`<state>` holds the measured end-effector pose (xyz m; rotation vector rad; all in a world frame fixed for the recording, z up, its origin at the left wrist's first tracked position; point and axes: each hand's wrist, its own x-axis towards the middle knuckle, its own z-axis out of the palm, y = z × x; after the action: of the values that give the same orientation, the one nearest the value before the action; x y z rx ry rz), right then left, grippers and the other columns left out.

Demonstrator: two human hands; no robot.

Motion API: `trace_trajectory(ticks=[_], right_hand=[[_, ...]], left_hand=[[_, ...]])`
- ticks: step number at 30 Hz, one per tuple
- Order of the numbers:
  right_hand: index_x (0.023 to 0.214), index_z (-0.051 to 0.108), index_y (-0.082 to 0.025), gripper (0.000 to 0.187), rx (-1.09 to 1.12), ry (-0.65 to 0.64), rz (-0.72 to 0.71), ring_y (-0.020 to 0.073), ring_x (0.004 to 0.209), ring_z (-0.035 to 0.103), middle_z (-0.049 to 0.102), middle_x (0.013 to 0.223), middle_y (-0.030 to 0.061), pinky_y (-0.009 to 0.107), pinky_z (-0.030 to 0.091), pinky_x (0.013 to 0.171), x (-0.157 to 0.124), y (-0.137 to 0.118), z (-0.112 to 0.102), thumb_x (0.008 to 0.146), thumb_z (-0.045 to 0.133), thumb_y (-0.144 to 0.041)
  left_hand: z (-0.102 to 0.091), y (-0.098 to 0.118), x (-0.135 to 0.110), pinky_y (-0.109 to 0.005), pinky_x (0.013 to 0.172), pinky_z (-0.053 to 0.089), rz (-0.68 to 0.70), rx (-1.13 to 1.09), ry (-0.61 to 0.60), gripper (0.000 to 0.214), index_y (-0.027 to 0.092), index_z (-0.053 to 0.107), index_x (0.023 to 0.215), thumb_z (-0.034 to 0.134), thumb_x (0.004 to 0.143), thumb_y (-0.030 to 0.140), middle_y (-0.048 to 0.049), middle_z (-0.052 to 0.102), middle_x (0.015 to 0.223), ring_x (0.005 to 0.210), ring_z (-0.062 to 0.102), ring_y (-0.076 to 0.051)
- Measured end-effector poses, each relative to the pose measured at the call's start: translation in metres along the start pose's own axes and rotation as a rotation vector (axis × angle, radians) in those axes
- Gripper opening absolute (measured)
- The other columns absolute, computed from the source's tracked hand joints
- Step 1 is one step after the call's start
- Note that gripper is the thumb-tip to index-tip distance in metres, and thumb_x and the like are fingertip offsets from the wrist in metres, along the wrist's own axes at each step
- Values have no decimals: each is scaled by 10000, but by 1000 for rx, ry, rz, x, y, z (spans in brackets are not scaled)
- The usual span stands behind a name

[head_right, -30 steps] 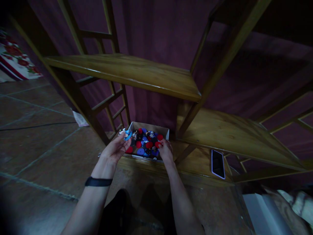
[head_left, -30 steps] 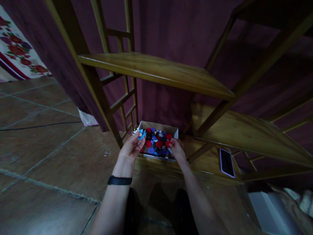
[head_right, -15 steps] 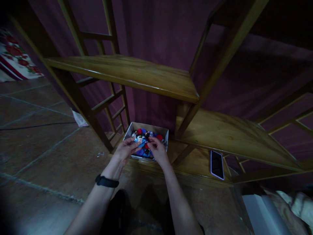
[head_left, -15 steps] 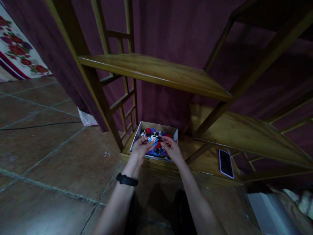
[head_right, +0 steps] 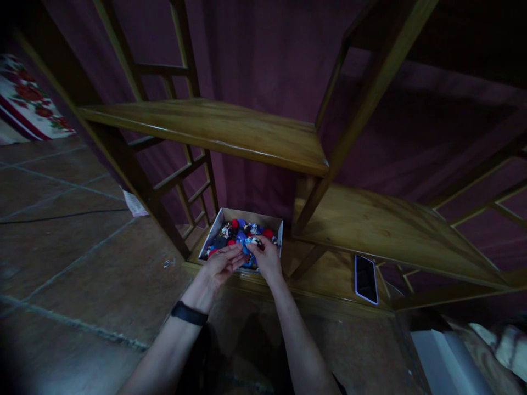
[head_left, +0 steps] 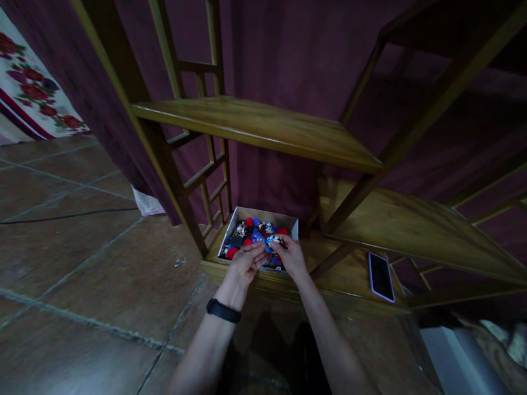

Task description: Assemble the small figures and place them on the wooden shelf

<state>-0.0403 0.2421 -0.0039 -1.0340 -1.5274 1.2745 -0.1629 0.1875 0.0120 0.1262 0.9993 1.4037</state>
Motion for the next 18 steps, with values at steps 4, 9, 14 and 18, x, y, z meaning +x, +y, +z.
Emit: trace_trajectory(ticks=[4, 9, 14, 18], right_hand=[[881, 643, -221, 251, -45, 27, -3, 158, 734, 582, 657, 817, -7, 267, 456, 691, -1, 2, 2, 653, 626, -325], [897, 646, -205, 284, -81, 51, 30, 163, 711, 584, 665, 802, 4, 274, 456, 670, -3, 4, 4, 661, 615, -359], [872, 650, -196, 270, -108, 30, 27, 166, 714, 582, 664, 796, 6, 275, 452, 675, -5, 10, 6, 666, 607, -365], [903, 631, -201, 274, -117, 58, -15, 172, 759, 581, 655, 820, 14, 283, 453, 704, -7, 10, 9, 685, 588, -362]], left_hand=[[2, -6, 0, -311, 644, 539, 74, -28, 63, 146, 93, 605, 748, 671, 626, 47, -58, 661, 646, 612, 638, -162], [6, -12, -4, -300, 638, 532, 165, -71, 138, 192, 94, 626, 723, 721, 560, 57, -37, 654, 617, 591, 626, -147], [7, -20, -5, -291, 615, 524, 230, -68, 215, 192, 94, 619, 710, 718, 550, 55, -22, 634, 582, 556, 605, -129], [6, -20, -4, -294, 609, 526, 223, -34, 167, 170, 106, 602, 718, 686, 582, 48, -17, 626, 581, 552, 605, -129]])
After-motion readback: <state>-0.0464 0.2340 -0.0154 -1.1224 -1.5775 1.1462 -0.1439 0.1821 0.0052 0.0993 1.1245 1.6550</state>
